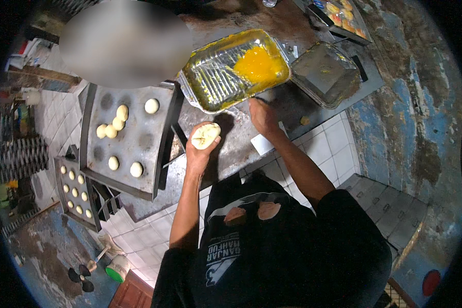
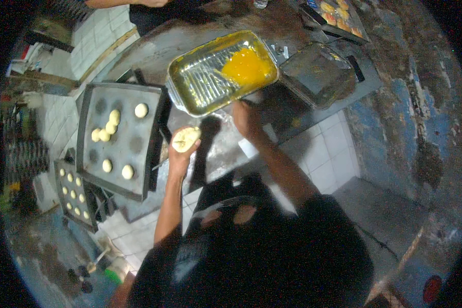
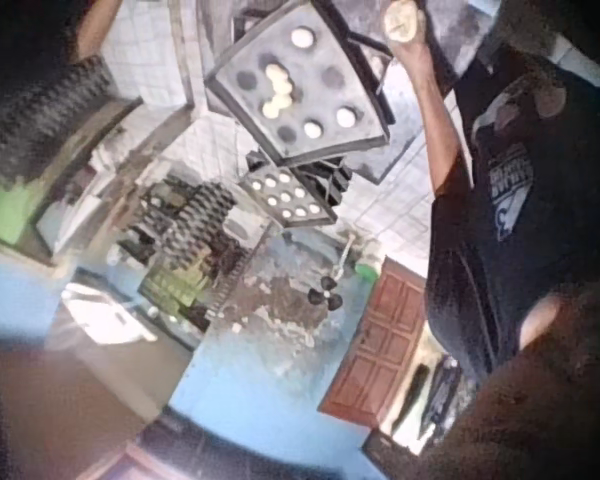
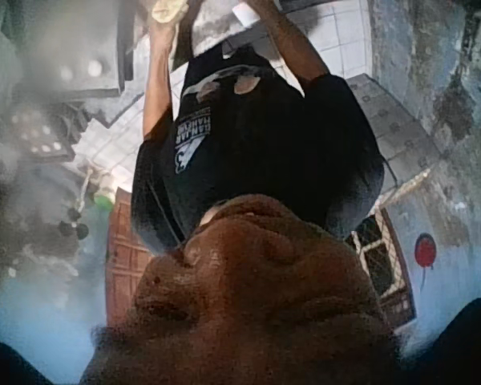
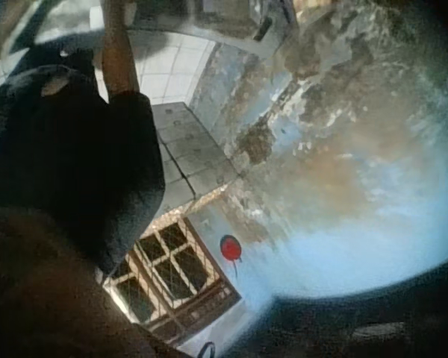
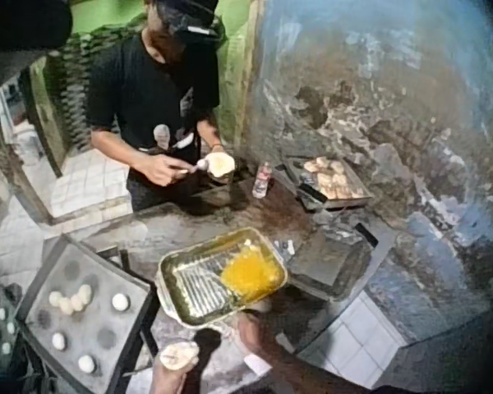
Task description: The person dips rounds of dough into a yellow liquid mixture and places them onto a metal baking tray alongside other dough rounds, then moves the full tray to a stack.
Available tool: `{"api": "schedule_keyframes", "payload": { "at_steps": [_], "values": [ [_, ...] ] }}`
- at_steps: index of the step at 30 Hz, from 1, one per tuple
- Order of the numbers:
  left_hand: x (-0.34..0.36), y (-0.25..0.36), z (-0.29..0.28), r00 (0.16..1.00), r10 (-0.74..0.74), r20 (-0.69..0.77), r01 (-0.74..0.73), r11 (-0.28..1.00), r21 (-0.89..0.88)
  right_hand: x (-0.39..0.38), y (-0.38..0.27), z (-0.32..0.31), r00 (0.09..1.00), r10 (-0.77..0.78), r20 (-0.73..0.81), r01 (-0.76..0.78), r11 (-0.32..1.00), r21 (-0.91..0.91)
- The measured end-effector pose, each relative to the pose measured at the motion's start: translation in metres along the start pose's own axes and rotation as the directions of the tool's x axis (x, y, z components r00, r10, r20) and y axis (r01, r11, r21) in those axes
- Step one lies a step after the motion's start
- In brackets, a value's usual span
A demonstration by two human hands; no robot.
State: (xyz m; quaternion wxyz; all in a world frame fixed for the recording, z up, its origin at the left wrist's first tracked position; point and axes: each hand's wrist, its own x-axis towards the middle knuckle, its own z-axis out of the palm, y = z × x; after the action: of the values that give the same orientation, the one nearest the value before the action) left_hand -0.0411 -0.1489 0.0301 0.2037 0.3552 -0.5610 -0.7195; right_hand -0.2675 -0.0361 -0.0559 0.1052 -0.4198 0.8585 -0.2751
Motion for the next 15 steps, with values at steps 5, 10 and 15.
{"api": "schedule_keyframes", "payload": {
  "at_steps": [5,10,15],
  "values": [
    [0.069,0.031,0.004,0.992,0.123,0.024,-0.125,0.982,0.140,0.081,-0.002,-0.014,0.999,0.014,-0.050,-0.027,0.964,-0.263],
    [0.118,0.031,-0.012,0.991,0.134,0.013,-0.135,0.984,0.114,0.116,0.016,0.033,0.998,-0.009,-0.055,-0.008,0.953,-0.302],
    [0.141,0.013,-0.034,0.993,0.119,-0.019,-0.113,0.973,0.200,0.137,0.010,0.043,0.935,0.240,0.260,-0.229,0.971,-0.071]
  ]
}}
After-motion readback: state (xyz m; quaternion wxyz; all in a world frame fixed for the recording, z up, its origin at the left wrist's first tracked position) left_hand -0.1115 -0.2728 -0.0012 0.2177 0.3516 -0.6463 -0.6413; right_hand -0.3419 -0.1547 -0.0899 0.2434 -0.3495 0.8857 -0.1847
